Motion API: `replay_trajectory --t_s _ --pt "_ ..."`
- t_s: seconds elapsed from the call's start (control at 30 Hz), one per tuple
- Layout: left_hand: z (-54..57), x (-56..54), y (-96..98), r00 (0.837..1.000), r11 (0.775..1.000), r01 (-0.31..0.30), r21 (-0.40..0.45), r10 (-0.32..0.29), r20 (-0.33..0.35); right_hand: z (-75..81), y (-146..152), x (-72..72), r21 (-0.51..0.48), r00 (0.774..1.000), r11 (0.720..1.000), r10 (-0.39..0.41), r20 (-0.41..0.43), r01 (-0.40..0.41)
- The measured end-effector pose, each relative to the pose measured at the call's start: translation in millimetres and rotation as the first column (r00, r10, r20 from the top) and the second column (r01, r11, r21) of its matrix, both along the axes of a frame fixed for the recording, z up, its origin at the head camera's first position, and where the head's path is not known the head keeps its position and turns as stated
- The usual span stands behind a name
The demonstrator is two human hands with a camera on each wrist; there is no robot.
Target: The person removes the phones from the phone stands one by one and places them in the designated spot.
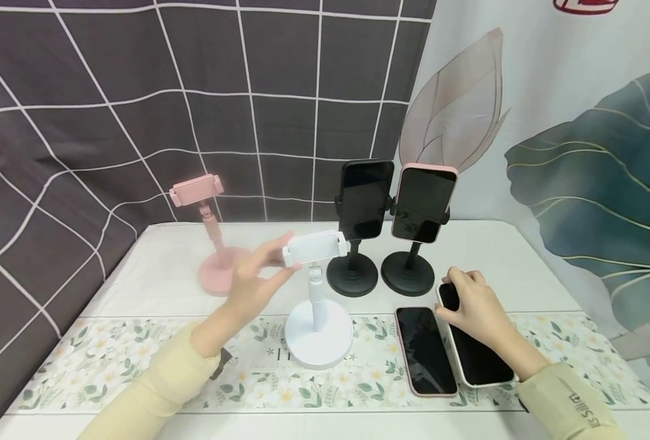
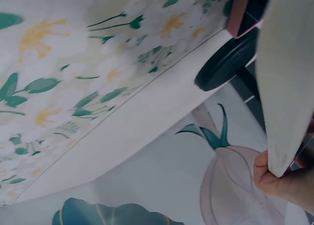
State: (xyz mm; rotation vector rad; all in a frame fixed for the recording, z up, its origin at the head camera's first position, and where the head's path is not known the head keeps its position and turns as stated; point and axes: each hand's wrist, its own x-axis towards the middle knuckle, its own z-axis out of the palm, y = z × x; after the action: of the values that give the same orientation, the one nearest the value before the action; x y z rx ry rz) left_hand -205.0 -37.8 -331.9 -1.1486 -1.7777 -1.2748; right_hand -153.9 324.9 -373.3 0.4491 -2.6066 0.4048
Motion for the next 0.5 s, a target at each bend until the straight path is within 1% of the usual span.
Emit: replay_trajectory --t_s 0.27,0.5 --pt "1.4 -3.3 1.3 1.0 1.0 0.003 0.015 -0.003 -0.014 -8.7 16 -5.7 -0.005 0.999 1.0 0.012 0.043 -0.012" --pt "-1.0 -3.0 0.4 1.0 1.0 0.011 0.023 -0.011 -0.014 -24.0 21 -2.9 0.002 0.995 1.0 0.002 0.097 -0.002"
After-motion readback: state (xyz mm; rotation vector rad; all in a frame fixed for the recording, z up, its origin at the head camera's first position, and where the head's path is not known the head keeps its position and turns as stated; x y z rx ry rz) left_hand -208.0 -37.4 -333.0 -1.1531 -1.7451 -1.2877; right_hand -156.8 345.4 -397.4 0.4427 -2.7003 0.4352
